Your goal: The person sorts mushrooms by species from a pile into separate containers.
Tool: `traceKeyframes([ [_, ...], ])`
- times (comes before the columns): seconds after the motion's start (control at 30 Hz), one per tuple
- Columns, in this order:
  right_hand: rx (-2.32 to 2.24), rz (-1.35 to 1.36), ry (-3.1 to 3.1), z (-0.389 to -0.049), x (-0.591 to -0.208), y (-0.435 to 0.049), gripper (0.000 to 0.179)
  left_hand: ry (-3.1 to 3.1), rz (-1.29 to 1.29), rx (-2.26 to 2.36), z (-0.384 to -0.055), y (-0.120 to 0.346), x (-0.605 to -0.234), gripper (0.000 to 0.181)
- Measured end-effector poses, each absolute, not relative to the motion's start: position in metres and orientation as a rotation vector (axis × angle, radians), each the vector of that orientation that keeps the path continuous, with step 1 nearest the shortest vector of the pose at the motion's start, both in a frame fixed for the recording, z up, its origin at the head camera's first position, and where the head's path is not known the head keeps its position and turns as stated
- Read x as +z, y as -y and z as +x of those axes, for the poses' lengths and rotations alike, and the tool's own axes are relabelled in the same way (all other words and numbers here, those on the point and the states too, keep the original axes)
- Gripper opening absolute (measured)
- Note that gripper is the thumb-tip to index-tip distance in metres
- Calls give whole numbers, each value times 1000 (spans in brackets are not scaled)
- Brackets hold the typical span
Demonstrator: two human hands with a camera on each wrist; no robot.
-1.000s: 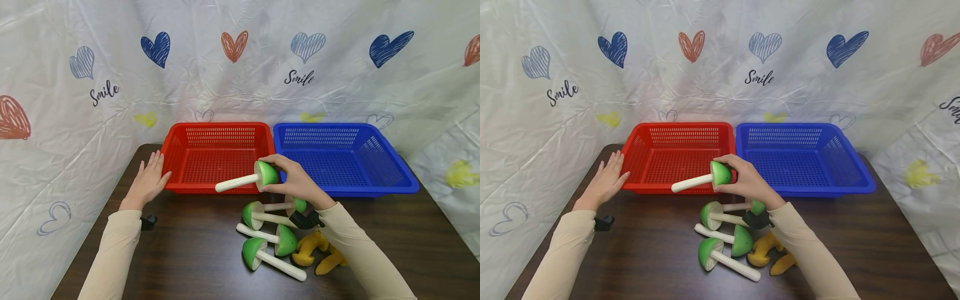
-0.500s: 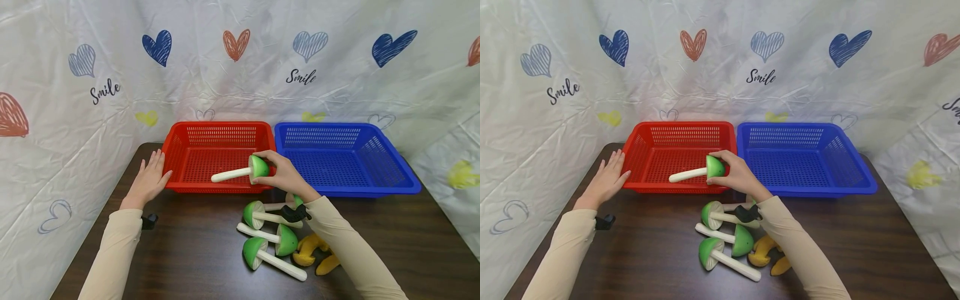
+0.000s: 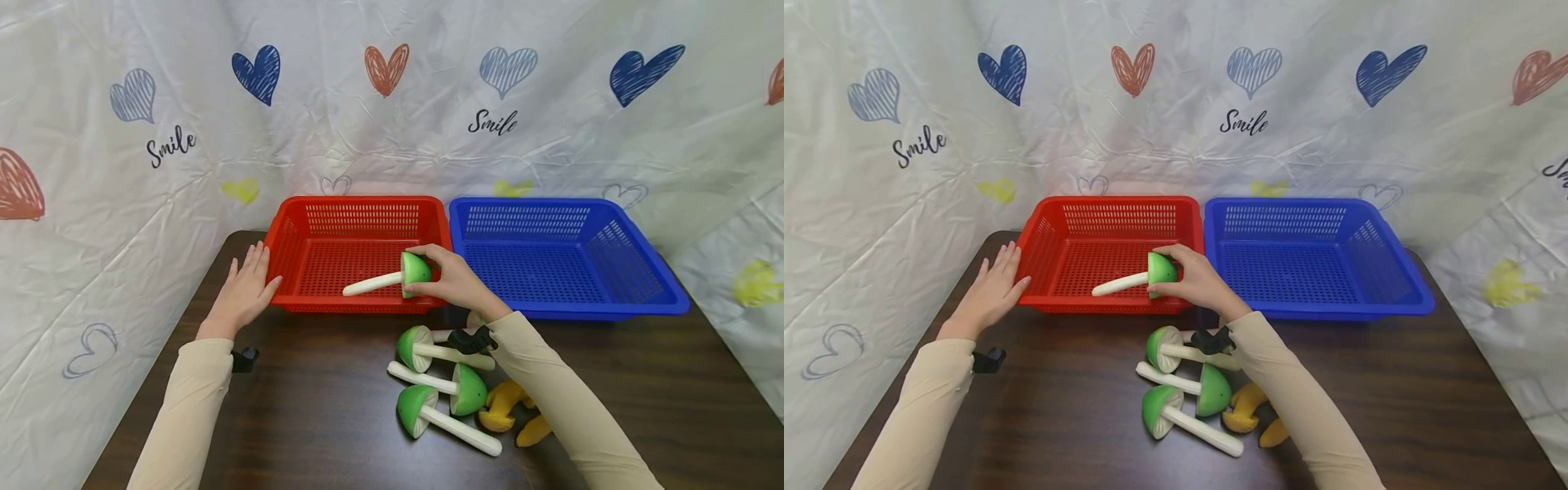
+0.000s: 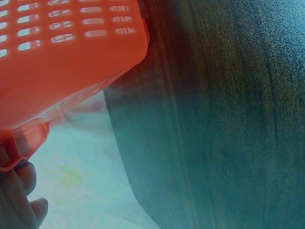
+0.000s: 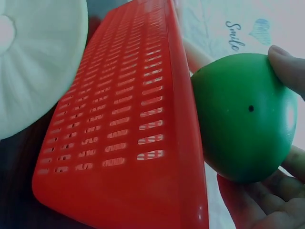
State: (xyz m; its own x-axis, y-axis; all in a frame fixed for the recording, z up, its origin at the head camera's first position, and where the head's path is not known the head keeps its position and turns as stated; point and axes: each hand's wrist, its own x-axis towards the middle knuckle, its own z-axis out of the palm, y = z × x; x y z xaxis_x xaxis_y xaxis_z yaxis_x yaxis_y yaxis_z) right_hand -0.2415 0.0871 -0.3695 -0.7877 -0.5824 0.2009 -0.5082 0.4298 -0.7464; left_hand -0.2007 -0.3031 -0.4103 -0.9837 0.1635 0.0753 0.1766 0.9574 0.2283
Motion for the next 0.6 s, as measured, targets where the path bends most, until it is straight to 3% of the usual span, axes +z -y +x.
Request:
traceKeyframes([
  [0.6,-1042,-1052,-2708,-256,-382,-71,65,3053,-271,-343,-202,304,-409,70],
])
